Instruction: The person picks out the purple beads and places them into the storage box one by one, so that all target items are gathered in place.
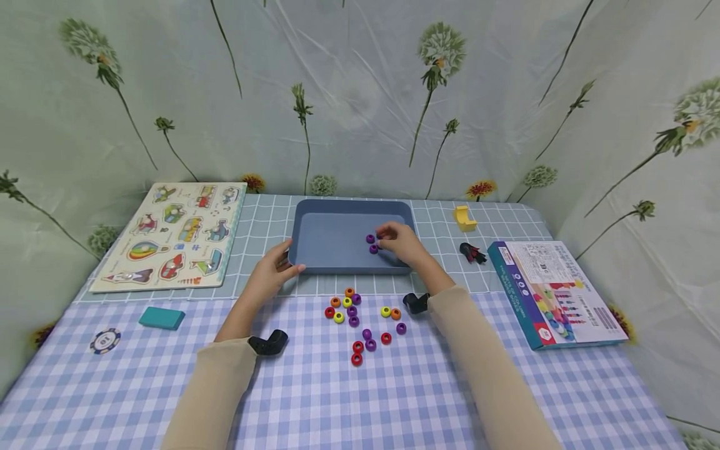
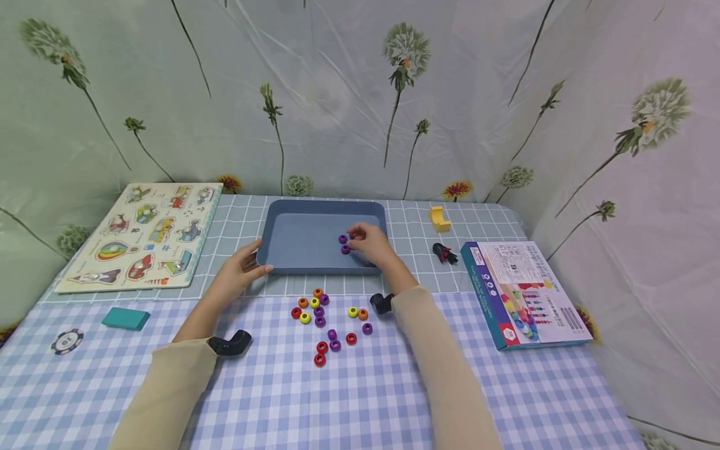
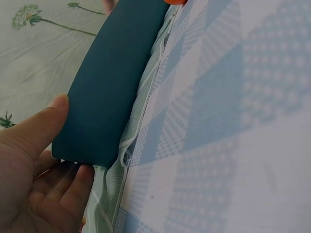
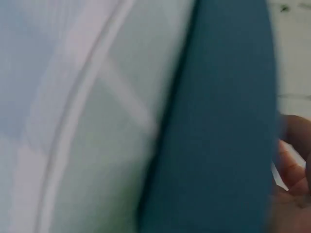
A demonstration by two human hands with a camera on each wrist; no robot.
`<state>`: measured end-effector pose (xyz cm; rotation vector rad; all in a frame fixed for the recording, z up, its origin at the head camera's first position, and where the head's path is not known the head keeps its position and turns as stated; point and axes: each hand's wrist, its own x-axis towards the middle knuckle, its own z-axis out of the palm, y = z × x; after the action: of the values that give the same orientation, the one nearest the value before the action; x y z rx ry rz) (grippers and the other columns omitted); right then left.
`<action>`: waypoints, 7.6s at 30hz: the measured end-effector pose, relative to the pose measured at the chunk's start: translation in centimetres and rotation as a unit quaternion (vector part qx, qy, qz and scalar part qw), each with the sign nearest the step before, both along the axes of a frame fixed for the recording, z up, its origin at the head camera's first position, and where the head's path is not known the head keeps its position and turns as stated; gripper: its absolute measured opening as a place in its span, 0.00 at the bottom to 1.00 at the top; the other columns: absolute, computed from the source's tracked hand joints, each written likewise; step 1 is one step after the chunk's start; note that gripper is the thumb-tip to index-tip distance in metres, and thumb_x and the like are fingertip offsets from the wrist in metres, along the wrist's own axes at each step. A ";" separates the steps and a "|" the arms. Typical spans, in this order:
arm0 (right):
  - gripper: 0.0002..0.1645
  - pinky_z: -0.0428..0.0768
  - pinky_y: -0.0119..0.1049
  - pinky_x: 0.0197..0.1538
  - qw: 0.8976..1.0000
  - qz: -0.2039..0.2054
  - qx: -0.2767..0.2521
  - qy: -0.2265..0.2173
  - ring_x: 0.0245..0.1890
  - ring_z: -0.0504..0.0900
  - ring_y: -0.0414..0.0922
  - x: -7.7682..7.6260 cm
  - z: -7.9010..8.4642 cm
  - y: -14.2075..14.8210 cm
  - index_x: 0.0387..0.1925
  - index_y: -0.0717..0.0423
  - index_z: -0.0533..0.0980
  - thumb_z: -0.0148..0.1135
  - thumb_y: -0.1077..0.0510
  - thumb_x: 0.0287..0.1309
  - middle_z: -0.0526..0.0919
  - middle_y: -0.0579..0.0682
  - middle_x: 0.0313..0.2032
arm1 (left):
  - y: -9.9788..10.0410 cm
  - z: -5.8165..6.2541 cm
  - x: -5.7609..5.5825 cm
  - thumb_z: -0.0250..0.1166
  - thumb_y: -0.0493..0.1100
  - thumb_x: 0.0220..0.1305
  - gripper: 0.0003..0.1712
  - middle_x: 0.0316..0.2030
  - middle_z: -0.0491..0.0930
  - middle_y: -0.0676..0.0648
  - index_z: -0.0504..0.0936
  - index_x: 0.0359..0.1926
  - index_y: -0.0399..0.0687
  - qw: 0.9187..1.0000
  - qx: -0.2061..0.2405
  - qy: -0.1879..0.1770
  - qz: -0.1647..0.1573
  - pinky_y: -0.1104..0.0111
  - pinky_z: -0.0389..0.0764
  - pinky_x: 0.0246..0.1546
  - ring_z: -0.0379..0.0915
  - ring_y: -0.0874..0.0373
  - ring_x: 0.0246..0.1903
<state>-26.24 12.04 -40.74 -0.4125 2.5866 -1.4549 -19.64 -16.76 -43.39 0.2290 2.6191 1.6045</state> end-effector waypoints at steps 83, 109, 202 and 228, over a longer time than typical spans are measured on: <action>0.19 0.70 0.45 0.45 0.988 0.116 -0.075 0.064 0.40 0.69 0.56 6.1 2.5 -1.1 0.41 0.68 0.69 0.58 0.64 0.46 0.72 0.60 0.39 | 0.0 -0.1 0.2 0.59 0.53 0.47 0.44 0.60 0.47 0.42 0.49 0.62 0.46 1.000 0.010 0.002 0.003 0.63 0.64 0.50 0.51 0.47 0.55; 0.09 0.71 0.25 0.39 0.959 0.264 0.099 0.037 0.34 0.70 0.35 9.2 -2.3 -2.6 0.33 0.44 0.75 0.59 0.56 0.46 0.72 0.35 0.34 | 0.1 0.0 0.2 0.59 0.54 0.47 0.43 0.60 0.47 0.43 0.49 0.62 0.47 1.000 0.005 0.005 0.003 0.64 0.64 0.50 0.51 0.47 0.55; 0.11 0.75 0.33 0.36 0.986 0.139 -0.052 0.072 0.32 0.72 0.46 7.3 3.1 -1.6 0.37 0.67 0.72 0.54 0.69 0.47 0.74 0.56 0.34 | 0.0 0.2 0.4 0.58 0.56 0.47 0.44 0.59 0.48 0.43 0.50 0.62 0.47 1.000 0.001 -0.002 0.004 0.63 0.65 0.50 0.52 0.46 0.55; 0.12 0.73 0.31 0.31 0.994 0.060 0.079 0.035 0.29 0.71 0.43 0.3 -0.6 0.1 0.34 0.60 0.73 0.61 0.63 0.43 0.74 0.51 0.28 | 0.0 0.0 0.3 0.59 0.52 0.49 0.42 0.59 0.48 0.42 0.50 0.61 0.47 1.000 -0.002 0.001 0.006 0.63 0.64 0.50 0.51 0.47 0.55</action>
<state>-25.93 12.15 -41.32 -0.5971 2.6546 -1.2083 -19.35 -16.74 -43.37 0.2158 2.6284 1.6039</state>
